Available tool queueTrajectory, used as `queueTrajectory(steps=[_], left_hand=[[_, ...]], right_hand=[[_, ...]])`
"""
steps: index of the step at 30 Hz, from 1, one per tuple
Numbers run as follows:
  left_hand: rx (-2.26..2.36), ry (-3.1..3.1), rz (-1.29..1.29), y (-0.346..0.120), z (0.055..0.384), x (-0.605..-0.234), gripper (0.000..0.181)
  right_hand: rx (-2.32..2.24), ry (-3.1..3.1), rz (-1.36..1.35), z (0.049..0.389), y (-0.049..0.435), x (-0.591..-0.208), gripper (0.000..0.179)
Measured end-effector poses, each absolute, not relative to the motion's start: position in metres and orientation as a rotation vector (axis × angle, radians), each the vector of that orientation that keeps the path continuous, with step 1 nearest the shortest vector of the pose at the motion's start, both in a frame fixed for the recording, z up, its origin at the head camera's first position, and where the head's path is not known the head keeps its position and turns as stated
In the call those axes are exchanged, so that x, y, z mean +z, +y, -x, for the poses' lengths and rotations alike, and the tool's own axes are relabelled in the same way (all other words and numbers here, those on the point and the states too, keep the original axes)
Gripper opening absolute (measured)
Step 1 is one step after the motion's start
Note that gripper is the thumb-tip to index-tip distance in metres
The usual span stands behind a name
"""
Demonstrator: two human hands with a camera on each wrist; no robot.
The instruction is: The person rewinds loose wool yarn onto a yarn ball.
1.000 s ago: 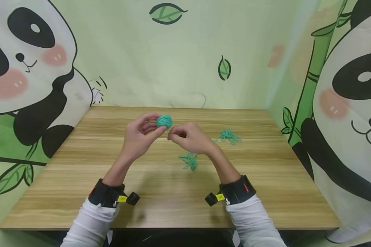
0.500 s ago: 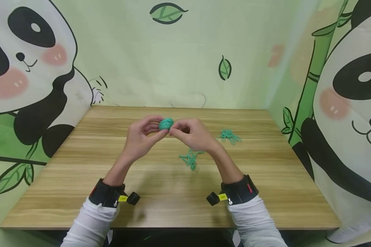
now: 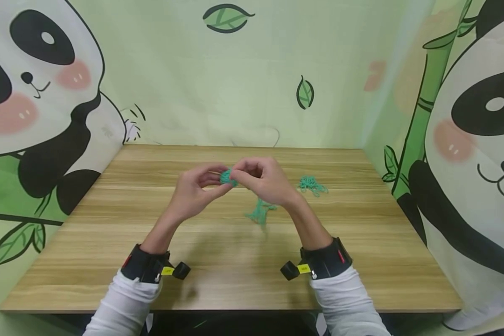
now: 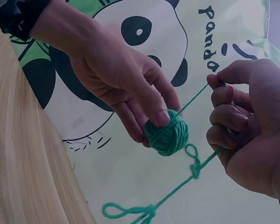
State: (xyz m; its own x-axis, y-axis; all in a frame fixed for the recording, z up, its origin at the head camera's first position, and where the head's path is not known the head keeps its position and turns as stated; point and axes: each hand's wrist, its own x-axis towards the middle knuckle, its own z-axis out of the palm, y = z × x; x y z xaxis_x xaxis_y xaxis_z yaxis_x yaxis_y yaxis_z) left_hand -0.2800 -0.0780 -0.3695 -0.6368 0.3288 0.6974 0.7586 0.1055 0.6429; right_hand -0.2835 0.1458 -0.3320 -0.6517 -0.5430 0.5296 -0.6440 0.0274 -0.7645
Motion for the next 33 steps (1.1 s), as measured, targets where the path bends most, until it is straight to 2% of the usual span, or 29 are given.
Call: queueTrajectory(steps=[6, 16, 33], left_hand=[[-1.586, -2.106, 1.128, -0.079, 0.285, -0.379, 0.034], [-1.784, -2.048, 1.274, -0.08, 0.269, -0.364, 0.034], [-1.901, -1.934, 1.258, -0.079, 0.264, -0.358, 0.037]], right_hand=[[1.685, -2.132, -1.158, 0.286, 0.146, -0.332, 0.016], [1.583, -2.23, -1.033, 0.302, 0.148, -0.347, 0.016], [1.555, -2.373, -0.959, 0.316, 0.147, -0.363, 0.018]])
